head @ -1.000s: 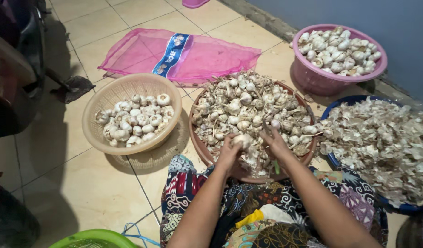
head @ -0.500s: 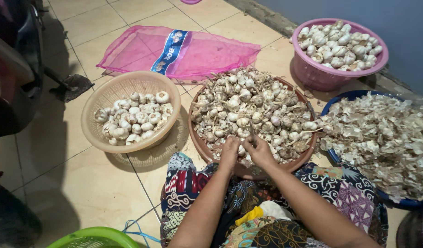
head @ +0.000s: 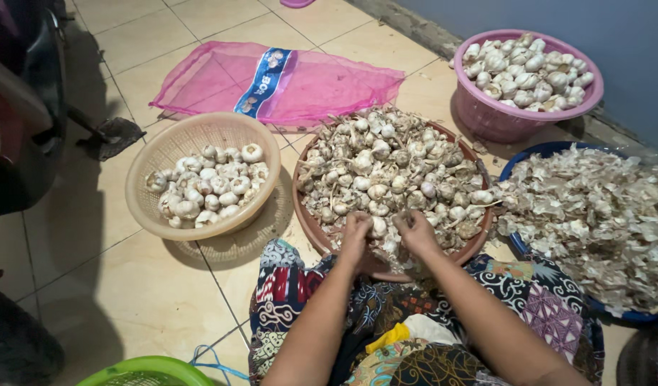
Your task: The person sits on the floor trimming dried roots and stems off garlic bulbs with a small knife, working one bulb at a time from a large tray. Trimmed bulbs are placed into a plastic basket beside them, while untrimmed bulbs remain in a pink basin and peels accumulate in another basin.
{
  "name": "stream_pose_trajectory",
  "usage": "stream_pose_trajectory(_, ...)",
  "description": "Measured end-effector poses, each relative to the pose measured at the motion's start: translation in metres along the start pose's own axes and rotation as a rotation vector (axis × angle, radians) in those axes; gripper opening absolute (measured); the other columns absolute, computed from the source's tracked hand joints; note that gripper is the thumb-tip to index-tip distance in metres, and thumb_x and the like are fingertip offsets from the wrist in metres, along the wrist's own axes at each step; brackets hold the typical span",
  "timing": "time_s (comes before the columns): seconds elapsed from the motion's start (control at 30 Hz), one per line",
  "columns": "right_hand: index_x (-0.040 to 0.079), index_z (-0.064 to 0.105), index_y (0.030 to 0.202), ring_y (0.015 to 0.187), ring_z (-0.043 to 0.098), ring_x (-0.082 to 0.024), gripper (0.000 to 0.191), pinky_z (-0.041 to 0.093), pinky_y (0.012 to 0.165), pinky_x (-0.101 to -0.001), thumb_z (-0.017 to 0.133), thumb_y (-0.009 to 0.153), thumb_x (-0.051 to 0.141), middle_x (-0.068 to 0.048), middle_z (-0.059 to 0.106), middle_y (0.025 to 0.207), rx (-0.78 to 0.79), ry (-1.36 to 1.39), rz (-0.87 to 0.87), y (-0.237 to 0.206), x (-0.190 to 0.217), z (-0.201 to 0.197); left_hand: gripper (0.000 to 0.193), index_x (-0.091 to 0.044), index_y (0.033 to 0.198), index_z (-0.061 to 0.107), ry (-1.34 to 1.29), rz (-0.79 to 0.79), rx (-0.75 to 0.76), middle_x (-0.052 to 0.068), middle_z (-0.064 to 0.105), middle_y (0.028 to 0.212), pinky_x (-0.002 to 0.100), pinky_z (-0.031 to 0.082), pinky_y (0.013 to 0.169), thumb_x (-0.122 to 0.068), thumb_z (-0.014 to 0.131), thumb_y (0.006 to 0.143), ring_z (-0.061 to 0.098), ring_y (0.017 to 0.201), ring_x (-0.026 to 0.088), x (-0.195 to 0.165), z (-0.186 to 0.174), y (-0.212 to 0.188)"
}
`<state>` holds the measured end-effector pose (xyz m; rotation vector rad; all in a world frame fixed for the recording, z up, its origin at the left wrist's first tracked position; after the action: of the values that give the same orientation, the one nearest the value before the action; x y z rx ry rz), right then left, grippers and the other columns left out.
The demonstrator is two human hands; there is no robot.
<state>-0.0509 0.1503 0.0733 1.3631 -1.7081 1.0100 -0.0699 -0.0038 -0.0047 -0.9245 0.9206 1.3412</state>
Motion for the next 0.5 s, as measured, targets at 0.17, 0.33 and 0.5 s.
stream_pose_trajectory(0.17, 0.011, 0.065, 0.127, 0.067, 0.056, -0.011, 0.041, 0.046, 0.061, -0.0298, 0.074, 0.090, 0.028, 0.000, 0.063, 0.086, 0.143, 0.175, -0.054, -0.005, 0.010, -0.001, 0.013, -0.022, 0.105, 0.053, -0.287, -0.398, -0.018, 0.001, 0.061, 0.097, 0.033, 0.049, 0.066, -0.030, 0.054, 0.095, 0.062, 0.078, 0.016, 0.006, 0.009, -0.013)
stream_pose_trajectory(0.33, 0.005, 0.070, 0.102, 0.064, 0.051, -0.007, 0.019, 0.042, 0.056, -0.0265, 0.074, 0.094, 0.021, 0.002, 0.064, 0.079, 0.161, 0.281, -0.167, -0.013, 0.008, 0.024, 0.020, -0.010, 0.099, 0.053, -0.165, -0.176, 0.028, 0.004, 0.056, 0.090, 0.034, 0.047, 0.061, -0.029, 0.061, 0.103, 0.054, 0.074, 0.014, 0.015, 0.010, -0.010)
stream_pose_trajectory(0.5, 0.003, 0.068, 0.100, 0.061, 0.047, -0.011, 0.023, 0.037, 0.054, -0.0290, 0.071, 0.099, 0.026, -0.002, 0.057, 0.076, 0.107, 0.268, -0.089, -0.005, 0.006, 0.026, 0.026, -0.007, 0.105, 0.053, 0.018, -0.152, 0.001, 0.011, 0.056, 0.089, 0.033, 0.046, 0.060, -0.032, 0.061, 0.104, 0.053, 0.074, 0.018, 0.027, -0.004, -0.003)
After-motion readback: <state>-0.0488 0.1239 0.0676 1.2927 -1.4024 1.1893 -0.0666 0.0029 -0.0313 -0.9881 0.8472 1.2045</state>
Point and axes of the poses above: each hand's wrist, its own y-axis towards the middle knuckle, its own z-axis out of the palm, x = y × z, the point moved 6 cm from there along y, towards the middle knuckle
